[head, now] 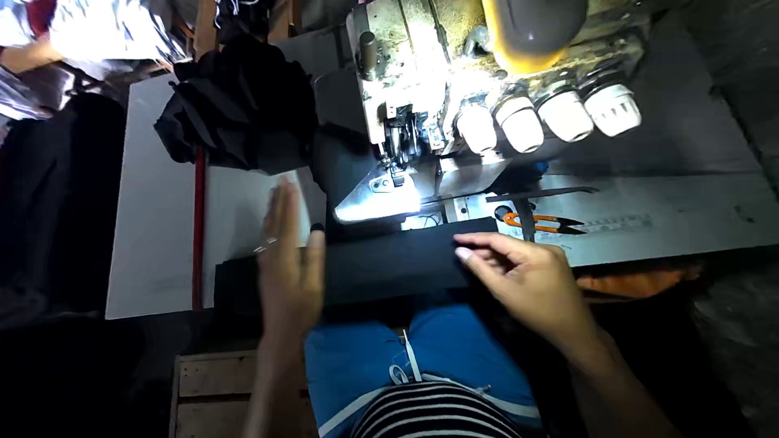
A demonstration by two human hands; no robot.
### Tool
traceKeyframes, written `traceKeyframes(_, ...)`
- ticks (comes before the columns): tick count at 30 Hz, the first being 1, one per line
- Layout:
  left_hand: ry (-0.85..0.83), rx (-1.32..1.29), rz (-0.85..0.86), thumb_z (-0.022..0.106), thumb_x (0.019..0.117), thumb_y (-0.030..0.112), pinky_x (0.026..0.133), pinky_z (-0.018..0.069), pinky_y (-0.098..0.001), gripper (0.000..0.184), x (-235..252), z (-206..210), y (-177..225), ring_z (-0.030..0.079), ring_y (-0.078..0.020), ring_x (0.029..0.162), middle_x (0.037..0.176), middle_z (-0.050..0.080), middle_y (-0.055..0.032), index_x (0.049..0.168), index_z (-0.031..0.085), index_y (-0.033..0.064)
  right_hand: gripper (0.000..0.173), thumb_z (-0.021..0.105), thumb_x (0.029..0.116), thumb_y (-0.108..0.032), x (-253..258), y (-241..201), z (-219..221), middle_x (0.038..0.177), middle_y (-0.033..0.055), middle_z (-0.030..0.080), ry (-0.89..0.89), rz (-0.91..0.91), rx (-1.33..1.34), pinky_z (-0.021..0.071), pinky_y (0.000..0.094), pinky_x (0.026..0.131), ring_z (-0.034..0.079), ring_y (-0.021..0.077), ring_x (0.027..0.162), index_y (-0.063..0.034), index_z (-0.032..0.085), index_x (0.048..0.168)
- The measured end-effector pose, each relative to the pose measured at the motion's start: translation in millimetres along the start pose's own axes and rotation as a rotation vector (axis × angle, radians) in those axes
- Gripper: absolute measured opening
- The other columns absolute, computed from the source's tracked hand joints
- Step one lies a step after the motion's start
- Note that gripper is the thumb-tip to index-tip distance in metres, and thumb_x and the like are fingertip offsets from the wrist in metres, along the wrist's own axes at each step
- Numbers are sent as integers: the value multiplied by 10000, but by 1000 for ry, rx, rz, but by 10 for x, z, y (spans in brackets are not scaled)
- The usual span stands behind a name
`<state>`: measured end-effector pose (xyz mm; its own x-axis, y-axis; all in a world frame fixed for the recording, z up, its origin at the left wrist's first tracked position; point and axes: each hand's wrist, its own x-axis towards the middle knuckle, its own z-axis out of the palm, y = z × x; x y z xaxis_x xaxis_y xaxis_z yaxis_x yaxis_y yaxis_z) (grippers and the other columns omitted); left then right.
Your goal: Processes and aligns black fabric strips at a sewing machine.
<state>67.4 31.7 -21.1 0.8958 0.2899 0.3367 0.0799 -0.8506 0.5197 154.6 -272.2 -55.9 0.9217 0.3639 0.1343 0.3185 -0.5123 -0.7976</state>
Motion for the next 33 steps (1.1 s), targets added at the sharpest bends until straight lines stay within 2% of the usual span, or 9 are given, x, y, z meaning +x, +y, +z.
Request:
traceKeyframes(3,153,150,-369,546,1055,339,1147,404,-567,595,-514,-439,-593,473,-378,1420,1565,450,-217,1561,413,54,292,631,973,-333,-162,202,-259,736,-29,683,52,138,-183,528,257,553,592,35,582,-138,782,1131)
traceKeyframes(5,119,220,-545,645,993,391,1083,360,-711,655,-746,-618,-886,466,-555,1334,1457,474,-358,1461,490,-42,264,644,961,-298,-175,24,-264,731,-57,675,80,126,-120,526,190,547,594,-13,586,-118,772,1105)
traceKeyframes(7,46,189,-624,701,957,406,1072,342,-741,654,-836,-647,-997,465,-597,1291,1385,490,-403,1351,561,-98,213,661,972,-248,-153,-286,-53,774,-54,708,7,37,77,560,170,568,636,-20,622,-93,765,1073)
traceKeyframes(14,165,1,-611,753,946,261,864,518,-671,503,-639,-787,-648,670,-448,1002,1118,672,-277,1309,563,-31,166,676,991,-134,-175,-1004,883,836,22,732,-664,91,665,622,268,664,703,104,701,-25,738,1100)
traceKeyframes(17,212,-40,-344,723,948,207,820,585,-540,525,-687,-768,-50,699,-327,980,1153,677,-209,1377,498,4,156,679,970,-56,-227,-1176,901,909,94,753,-610,263,861,637,325,792,738,162,809,33,722,1092)
traceKeyframes(20,-25,-149,-79,764,883,266,911,563,-548,629,-928,-400,360,645,-313,1163,1330,631,-149,1450,540,109,99,718,926,0,-223,-1228,900,900,108,750,-439,369,932,636,310,807,741,162,815,31,718,1020)
traceKeyframes(26,-57,-164,-1,663,987,398,1096,474,-472,564,-1101,-153,271,543,-237,1355,1467,581,-77,1455,558,102,299,700,945,-20,-297,-1048,879,1078,153,743,-471,353,992,617,352,907,738,198,951,53,682,1234)
traceKeyframes(30,-77,-129,54,615,1018,418,1100,480,-432,408,-1071,-229,201,549,-195,1356,1454,604,-36,1300,715,140,42,718,941,-36,-224,-1053,944,792,71,697,-409,333,835,558,244,662,633,88,673,4,719,952)
traceKeyframes(33,21,-291,-35,723,962,314,981,590,-330,303,-1092,-271,151,684,-105,1158,1244,726,-14,1185,747,109,70,786,862,5,-263,-981,1059,737,63,706,-338,227,826,578,268,640,650,94,638,-10,721,883)
